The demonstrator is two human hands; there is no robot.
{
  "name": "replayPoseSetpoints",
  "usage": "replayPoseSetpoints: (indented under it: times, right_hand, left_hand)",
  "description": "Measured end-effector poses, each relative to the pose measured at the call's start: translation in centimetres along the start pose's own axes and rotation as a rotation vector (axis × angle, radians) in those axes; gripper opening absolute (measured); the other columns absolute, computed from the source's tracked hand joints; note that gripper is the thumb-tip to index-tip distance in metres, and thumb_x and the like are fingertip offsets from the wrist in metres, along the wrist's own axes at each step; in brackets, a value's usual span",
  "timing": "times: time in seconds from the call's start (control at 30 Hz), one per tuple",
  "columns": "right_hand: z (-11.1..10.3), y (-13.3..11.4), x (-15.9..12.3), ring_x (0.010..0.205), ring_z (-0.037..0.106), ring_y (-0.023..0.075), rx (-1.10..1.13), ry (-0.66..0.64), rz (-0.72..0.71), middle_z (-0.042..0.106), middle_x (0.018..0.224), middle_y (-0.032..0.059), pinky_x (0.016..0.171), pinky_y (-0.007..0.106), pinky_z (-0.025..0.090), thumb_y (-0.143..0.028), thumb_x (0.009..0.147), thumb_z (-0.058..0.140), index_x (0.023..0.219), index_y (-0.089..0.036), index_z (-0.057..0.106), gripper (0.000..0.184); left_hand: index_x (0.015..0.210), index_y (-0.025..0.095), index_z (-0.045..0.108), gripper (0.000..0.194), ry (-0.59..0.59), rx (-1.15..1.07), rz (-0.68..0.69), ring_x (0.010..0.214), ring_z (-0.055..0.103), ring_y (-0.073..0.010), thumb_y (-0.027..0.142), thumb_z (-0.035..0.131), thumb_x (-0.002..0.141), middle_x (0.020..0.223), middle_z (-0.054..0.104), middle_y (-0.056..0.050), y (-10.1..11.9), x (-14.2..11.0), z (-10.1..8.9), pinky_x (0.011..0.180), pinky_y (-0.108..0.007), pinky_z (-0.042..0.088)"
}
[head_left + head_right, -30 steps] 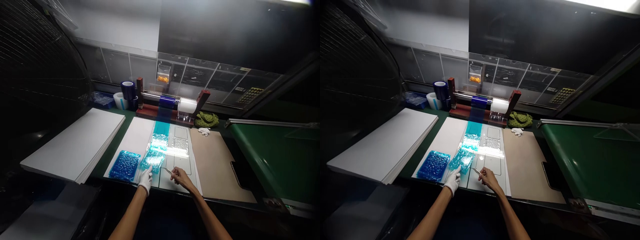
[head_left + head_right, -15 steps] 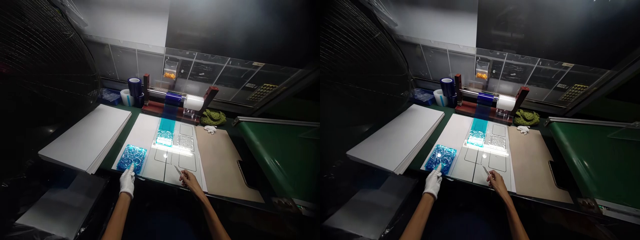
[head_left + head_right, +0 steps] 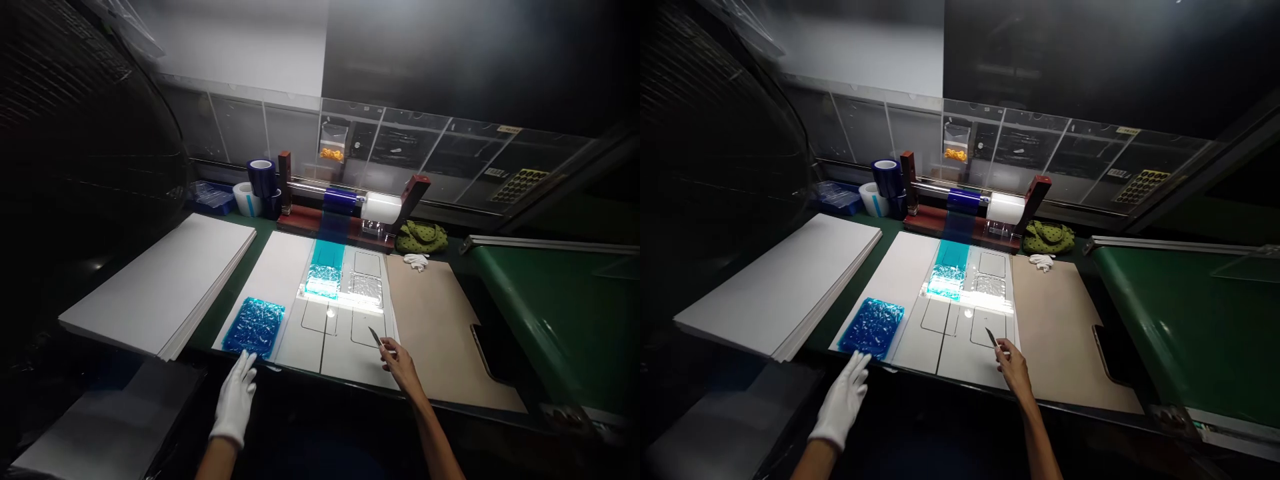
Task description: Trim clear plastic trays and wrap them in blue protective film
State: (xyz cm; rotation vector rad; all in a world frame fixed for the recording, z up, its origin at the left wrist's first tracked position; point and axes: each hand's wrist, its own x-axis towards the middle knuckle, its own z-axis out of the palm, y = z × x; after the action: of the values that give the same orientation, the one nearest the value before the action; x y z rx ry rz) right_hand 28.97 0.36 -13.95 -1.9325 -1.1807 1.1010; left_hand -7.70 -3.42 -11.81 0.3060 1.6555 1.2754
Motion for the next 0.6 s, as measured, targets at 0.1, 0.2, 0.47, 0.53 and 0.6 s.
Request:
replayPoseSetpoints:
  times: [0.1,0.2,0.47,0.53,0.6]
  right_hand:
    - [-2.1,1.1,1.8,0.068,0.062,0.0172,-0.120,0.079,0.007,0.062,0.082,0.0053,0.056,0.027,0.051,-0.044,0.075,0.043,0.097,-0.018,0.059,0.037]
    - [-4.1,1.7,4.1,0.066,0.062,0.0161,-0.200,0.154,0.041,0.064,0.078,0.0038,0.056,0.024,0.047,-0.035,0.076,0.044,0.089,-0.020,0.059,0.025]
    - [-6.5,0.6,9.8,0.075,0.062,0.0170,-0.385,0.184,0.083,0.068,0.077,0.0022,0.061,0.023,0.037,-0.024,0.076,0.054,0.072,-0.023,0.062,0.009]
    - [-6.6,0.3,10.8,0.074,0.061,0.0177,-0.401,0.164,0.086,0.069,0.078,0.0030,0.059,0.023,0.035,-0.022,0.076,0.055,0.073,-0.023,0.063,0.010]
    - [-6.6,0.1,11.7,0.072,0.061,0.0175,-0.401,0.144,0.086,0.069,0.077,0.0033,0.058,0.023,0.033,-0.021,0.077,0.055,0.073,-0.023,0.064,0.010]
  left_hand:
    - [0.102,0.027,0.063,0.037,-0.018,0.144,-0.005,0.109,0.055,-0.0285,0.052,0.058,0.076,0.105,0.064,-0.008,-0.7,-2.7,0.7,0.084,-0.045,0.048]
    - [0.123,0.025,0.050,0.060,-0.197,0.361,0.030,0.114,0.052,-0.0282,0.058,0.056,0.074,0.123,0.056,-0.008,-1.9,-3.2,4.7,0.094,-0.045,0.043]
    - [0.134,0.021,0.042,0.072,-0.590,1.104,0.772,0.136,0.025,-0.0309,0.045,0.063,0.070,0.144,0.037,-0.014,-2.5,1.0,23.4,0.109,-0.048,0.024]
    - [0.135,0.022,0.042,0.076,-0.652,1.142,0.835,0.139,0.017,-0.0314,0.043,0.067,0.067,0.147,0.033,-0.013,-2.0,1.9,27.3,0.110,-0.048,0.018]
    - [0.135,0.021,0.042,0.079,-0.710,1.196,0.886,0.139,0.015,-0.0318,0.041,0.070,0.063,0.147,0.031,-0.014,-1.7,2.7,30.5,0.112,-0.047,0.014]
